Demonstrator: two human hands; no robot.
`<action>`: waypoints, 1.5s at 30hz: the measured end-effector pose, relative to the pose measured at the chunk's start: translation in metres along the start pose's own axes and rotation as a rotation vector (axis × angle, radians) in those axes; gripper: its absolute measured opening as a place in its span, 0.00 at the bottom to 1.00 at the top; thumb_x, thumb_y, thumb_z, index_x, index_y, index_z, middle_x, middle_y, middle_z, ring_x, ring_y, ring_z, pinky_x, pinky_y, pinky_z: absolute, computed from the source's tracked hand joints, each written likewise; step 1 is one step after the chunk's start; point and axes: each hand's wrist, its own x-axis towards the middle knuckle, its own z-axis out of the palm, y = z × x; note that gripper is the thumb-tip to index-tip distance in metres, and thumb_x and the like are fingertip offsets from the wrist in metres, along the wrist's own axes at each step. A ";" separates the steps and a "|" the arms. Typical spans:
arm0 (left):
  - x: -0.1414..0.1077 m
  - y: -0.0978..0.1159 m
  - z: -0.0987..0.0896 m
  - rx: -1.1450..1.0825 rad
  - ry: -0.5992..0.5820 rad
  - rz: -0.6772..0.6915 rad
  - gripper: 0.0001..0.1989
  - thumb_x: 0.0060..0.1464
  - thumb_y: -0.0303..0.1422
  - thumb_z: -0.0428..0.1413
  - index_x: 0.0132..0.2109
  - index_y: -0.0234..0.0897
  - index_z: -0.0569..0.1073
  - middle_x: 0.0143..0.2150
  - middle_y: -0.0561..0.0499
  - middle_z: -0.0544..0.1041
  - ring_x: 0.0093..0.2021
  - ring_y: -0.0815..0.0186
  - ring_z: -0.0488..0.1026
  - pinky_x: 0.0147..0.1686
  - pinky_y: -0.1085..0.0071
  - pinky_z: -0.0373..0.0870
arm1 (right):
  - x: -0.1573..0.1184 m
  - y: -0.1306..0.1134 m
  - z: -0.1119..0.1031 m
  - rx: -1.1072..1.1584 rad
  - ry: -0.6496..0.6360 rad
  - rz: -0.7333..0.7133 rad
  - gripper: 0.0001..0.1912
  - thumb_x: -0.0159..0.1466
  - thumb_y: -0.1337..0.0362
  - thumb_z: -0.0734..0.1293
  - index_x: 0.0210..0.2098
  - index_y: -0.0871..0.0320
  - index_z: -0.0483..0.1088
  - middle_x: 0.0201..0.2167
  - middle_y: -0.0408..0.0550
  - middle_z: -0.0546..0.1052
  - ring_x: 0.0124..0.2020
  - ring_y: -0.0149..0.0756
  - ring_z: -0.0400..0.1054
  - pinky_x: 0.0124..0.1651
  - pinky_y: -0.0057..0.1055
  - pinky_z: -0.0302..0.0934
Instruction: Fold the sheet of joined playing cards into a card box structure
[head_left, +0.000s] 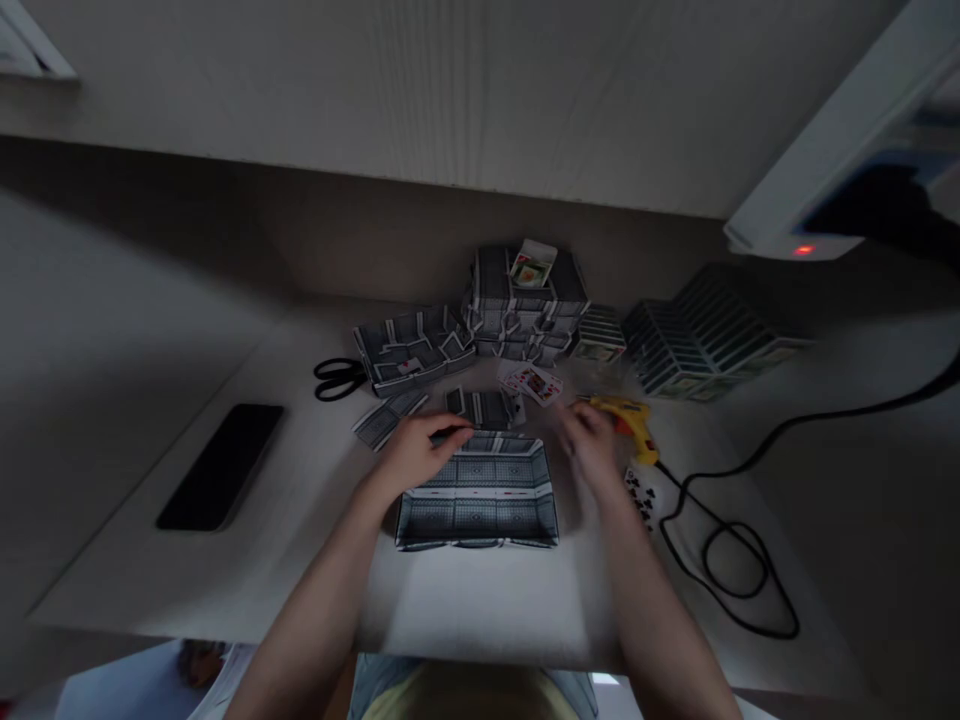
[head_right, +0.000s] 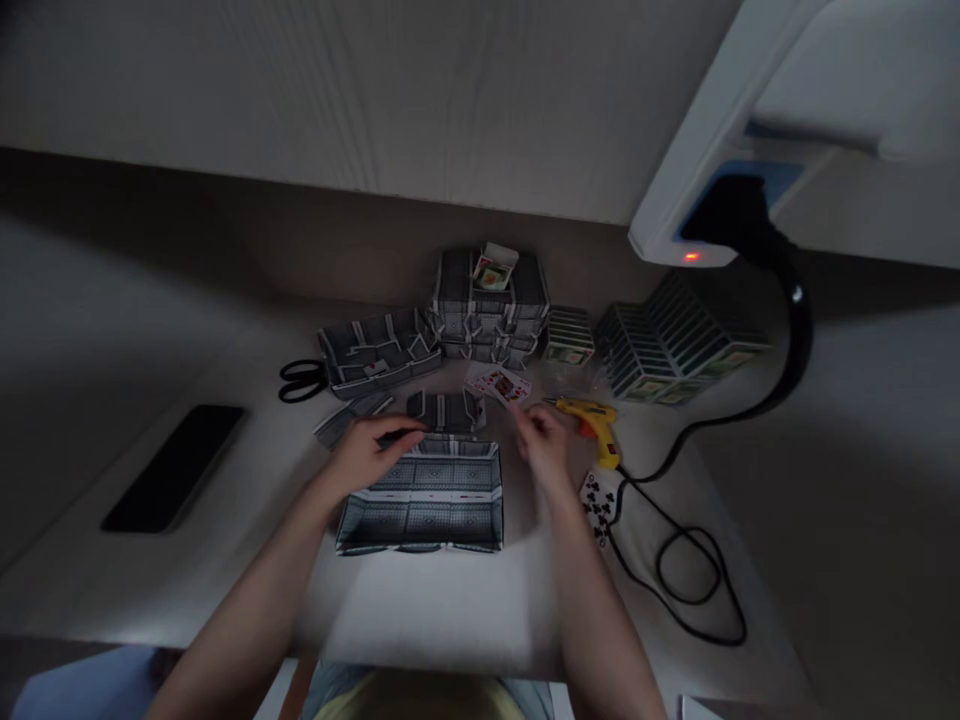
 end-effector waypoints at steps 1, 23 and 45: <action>0.000 0.000 0.000 -0.036 0.029 0.013 0.12 0.52 0.39 0.50 0.39 0.40 0.74 0.38 0.53 0.77 0.38 0.67 0.73 0.37 0.74 0.68 | -0.004 0.001 0.012 0.018 -0.077 0.032 0.21 0.54 0.49 0.61 0.14 0.56 0.55 0.11 0.35 0.55 0.14 0.25 0.48 0.19 0.25 0.44; 0.134 -0.063 -0.044 0.738 -0.221 -0.335 0.16 0.39 0.27 0.54 0.38 0.30 0.76 0.38 0.37 0.77 0.39 0.56 0.73 0.37 0.70 0.67 | -0.005 0.021 0.032 -0.071 -0.038 -0.016 0.22 0.54 0.49 0.59 0.14 0.58 0.57 0.14 0.36 0.54 0.19 0.25 0.48 0.22 0.24 0.44; 0.041 0.041 -0.021 -0.213 -0.045 -0.003 0.23 0.53 0.36 0.47 0.56 0.37 0.59 0.29 0.52 0.75 0.23 0.71 0.69 0.22 0.77 0.62 | -0.003 0.028 0.037 -0.046 -0.014 -0.029 0.18 0.55 0.51 0.59 0.21 0.60 0.65 0.18 0.39 0.64 0.22 0.28 0.56 0.26 0.24 0.51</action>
